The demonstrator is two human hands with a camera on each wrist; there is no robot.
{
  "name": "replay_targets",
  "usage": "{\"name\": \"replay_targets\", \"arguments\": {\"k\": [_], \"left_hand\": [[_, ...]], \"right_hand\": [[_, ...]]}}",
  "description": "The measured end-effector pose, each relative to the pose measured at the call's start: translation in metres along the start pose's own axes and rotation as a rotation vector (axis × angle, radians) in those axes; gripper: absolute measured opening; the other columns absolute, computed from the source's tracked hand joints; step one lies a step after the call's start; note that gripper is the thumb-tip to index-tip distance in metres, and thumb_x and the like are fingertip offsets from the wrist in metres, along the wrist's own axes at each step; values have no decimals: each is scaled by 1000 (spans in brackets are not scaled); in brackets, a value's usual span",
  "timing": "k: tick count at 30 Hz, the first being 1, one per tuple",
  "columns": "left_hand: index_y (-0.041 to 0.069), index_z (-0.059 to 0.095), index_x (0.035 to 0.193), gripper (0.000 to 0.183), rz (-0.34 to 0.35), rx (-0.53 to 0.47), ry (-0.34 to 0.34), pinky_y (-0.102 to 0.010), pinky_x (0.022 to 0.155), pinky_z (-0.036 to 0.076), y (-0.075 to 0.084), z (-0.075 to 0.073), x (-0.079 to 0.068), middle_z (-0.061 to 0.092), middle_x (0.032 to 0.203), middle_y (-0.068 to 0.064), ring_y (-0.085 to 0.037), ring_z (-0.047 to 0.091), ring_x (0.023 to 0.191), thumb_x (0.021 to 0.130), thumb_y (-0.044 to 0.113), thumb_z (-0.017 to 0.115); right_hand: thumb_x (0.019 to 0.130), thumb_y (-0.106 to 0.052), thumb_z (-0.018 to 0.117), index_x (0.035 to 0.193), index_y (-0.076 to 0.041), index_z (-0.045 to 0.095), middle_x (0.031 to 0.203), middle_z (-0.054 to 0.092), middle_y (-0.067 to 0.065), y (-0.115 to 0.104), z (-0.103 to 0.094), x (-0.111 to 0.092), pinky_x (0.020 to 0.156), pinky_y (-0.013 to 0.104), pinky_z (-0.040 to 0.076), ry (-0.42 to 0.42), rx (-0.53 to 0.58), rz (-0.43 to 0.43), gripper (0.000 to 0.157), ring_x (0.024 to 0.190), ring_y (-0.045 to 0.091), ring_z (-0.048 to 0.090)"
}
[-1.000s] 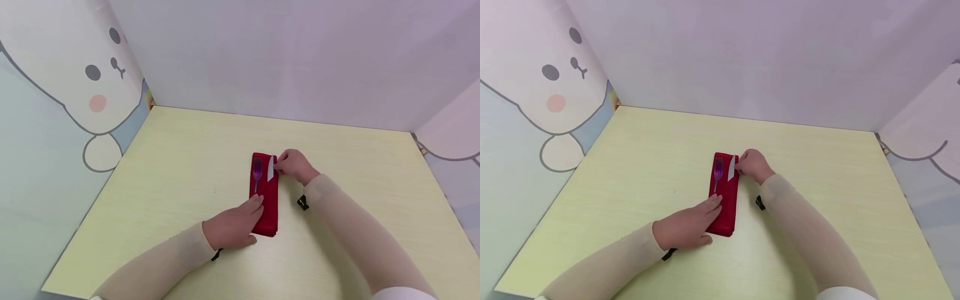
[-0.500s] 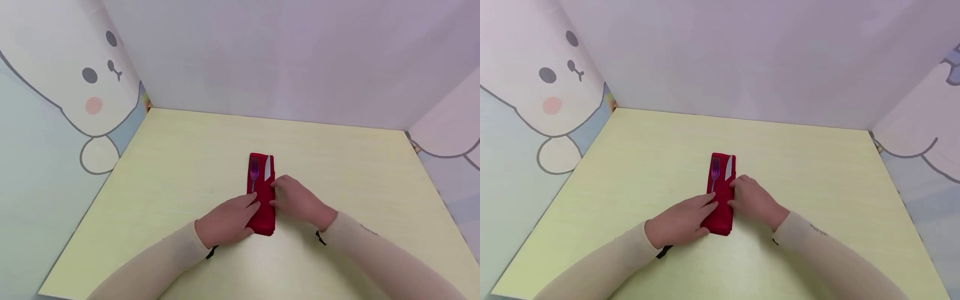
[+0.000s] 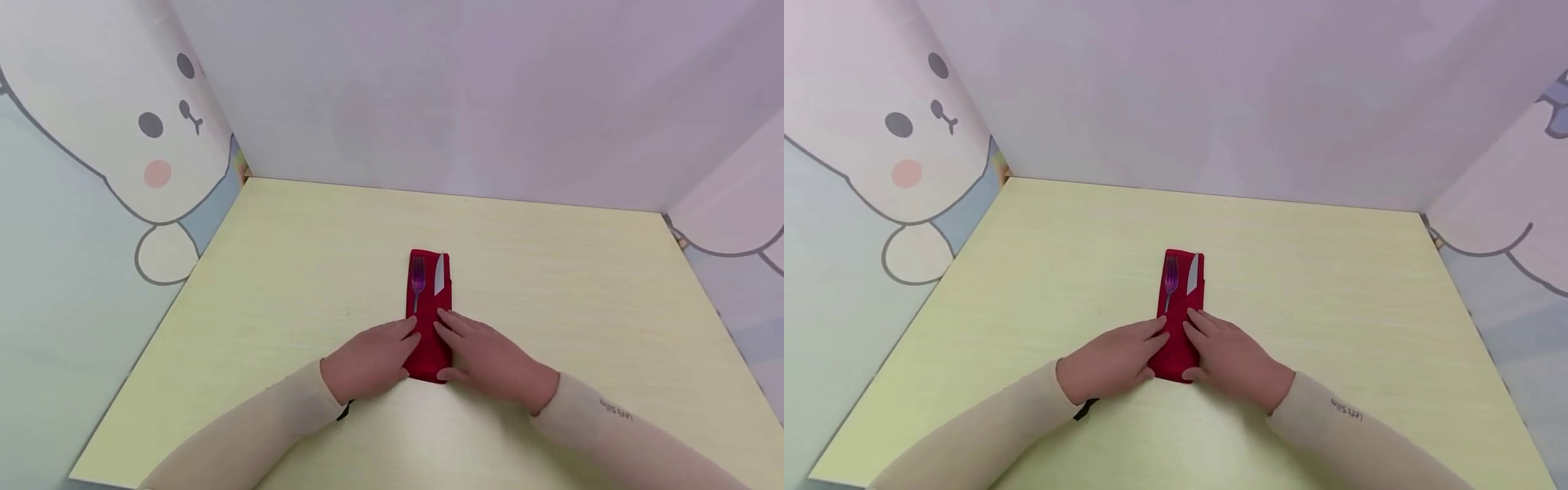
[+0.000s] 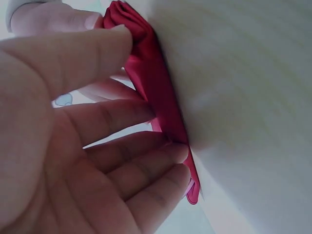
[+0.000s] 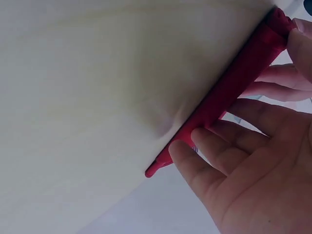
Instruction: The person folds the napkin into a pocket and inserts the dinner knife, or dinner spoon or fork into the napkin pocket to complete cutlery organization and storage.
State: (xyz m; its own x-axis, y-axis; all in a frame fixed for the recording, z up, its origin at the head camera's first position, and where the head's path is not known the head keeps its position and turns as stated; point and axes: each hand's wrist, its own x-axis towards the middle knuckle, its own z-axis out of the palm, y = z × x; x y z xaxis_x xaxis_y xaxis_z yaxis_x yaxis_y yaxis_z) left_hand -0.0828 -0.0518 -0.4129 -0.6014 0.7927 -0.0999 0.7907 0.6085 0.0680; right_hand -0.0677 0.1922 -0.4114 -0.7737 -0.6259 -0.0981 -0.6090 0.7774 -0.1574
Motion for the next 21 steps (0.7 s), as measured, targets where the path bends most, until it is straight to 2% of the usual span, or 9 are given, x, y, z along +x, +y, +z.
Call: {"name": "replay_targets", "arguments": {"k": [9, 16, 21], "left_hand": [[2, 57, 145, 63, 11, 52, 11, -29, 109, 45, 3, -1, 5, 51, 151, -14, -25, 49, 140, 95, 34, 76], [2, 59, 143, 60, 30, 90, 45, -28, 108, 44, 5, 1, 12, 54, 148, -13, -25, 49, 140, 96, 34, 75], [2, 58, 144, 61, 21, 82, 34, -28, 109, 44, 4, 2, 16, 54, 149, -13, -25, 48, 141, 96, 36, 75]], "right_hand": [[91, -44, 78, 150, 6, 47, 159, 39, 23, -3, -1, -1, 111, 46, 43, 0, -2, 32, 83, 146, 39, 39], [91, -39, 80, 150, 8, 46, 160, 38, 24, 3, -4, -4, 111, 46, 43, -4, 39, 51, 83, 147, 39, 38], [91, -36, 80, 150, 8, 45, 160, 37, 23, 5, -6, -2, 110, 46, 43, -11, 89, 60, 82, 147, 39, 38]]}}
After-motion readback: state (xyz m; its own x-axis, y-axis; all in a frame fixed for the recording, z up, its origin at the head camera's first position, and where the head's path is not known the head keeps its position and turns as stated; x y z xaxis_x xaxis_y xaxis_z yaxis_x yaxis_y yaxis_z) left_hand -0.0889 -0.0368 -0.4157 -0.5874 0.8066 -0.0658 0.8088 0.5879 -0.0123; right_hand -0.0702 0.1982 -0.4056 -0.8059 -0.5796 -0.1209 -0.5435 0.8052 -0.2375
